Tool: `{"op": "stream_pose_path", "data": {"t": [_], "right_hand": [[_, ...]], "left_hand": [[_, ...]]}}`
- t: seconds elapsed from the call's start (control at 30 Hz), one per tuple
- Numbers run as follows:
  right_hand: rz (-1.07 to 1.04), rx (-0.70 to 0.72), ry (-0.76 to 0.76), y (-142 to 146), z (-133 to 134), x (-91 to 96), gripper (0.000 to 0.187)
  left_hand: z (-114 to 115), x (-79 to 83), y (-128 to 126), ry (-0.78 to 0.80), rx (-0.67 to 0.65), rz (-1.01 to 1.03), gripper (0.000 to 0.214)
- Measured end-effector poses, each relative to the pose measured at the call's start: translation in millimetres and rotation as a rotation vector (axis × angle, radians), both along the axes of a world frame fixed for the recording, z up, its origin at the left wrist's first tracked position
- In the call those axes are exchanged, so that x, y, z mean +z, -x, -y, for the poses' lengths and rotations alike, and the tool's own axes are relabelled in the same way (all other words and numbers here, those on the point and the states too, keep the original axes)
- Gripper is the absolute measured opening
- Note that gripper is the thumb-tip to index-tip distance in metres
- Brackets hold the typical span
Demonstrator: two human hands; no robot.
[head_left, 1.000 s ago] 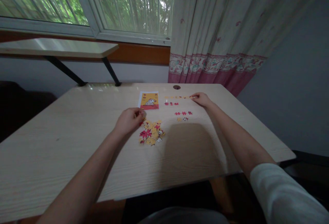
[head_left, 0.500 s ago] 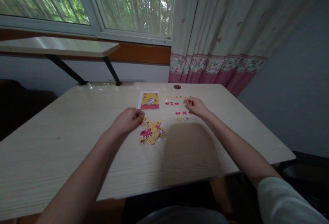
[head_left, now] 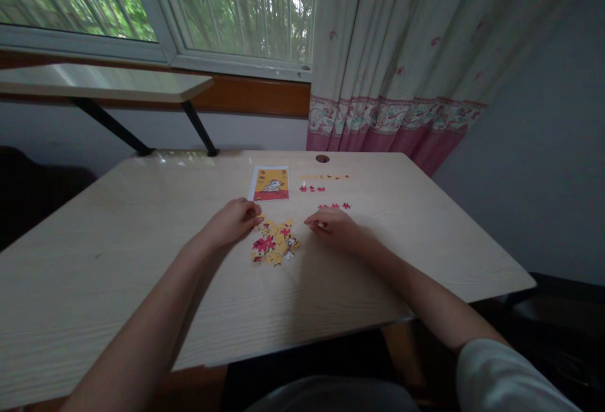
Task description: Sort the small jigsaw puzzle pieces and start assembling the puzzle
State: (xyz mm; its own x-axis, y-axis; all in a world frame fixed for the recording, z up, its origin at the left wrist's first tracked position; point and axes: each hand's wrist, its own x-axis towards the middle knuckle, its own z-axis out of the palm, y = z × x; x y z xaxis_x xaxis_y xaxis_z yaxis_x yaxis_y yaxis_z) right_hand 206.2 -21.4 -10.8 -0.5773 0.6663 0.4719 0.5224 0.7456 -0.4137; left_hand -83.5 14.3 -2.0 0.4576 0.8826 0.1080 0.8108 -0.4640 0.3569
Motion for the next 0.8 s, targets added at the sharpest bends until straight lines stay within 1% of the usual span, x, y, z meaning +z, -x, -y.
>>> {"op": "stream_pose_path", "data": {"t": [0.13,0.3,0.4,0.57,0.8], "right_hand": [[0.005,0.024,0.033,6,6,2.1,0.017],[0.06,0.018,0.076,9,11,6.6,0.02],[0.076,0.031,0.087,10,13,7.6,0.021],[0.108,0.053,0.095,12,14,6.1,0.022],[0.122,0.073,0.092,12,13,3.2,0.021]], "left_hand": [[0,1.1,-1,0.026,-0.002,0.028,0.022],[2,0.0,0,-0.043,0.031,-0.016,0.022],[3,-1.7,-1,-0.052,0.022,-0.047,0.023],[5,-3.6,-3,-0.062,0.046,-0.082,0.023],[3,-5.1,-3,-0.072,0.035,-0.077,0.019]]}}
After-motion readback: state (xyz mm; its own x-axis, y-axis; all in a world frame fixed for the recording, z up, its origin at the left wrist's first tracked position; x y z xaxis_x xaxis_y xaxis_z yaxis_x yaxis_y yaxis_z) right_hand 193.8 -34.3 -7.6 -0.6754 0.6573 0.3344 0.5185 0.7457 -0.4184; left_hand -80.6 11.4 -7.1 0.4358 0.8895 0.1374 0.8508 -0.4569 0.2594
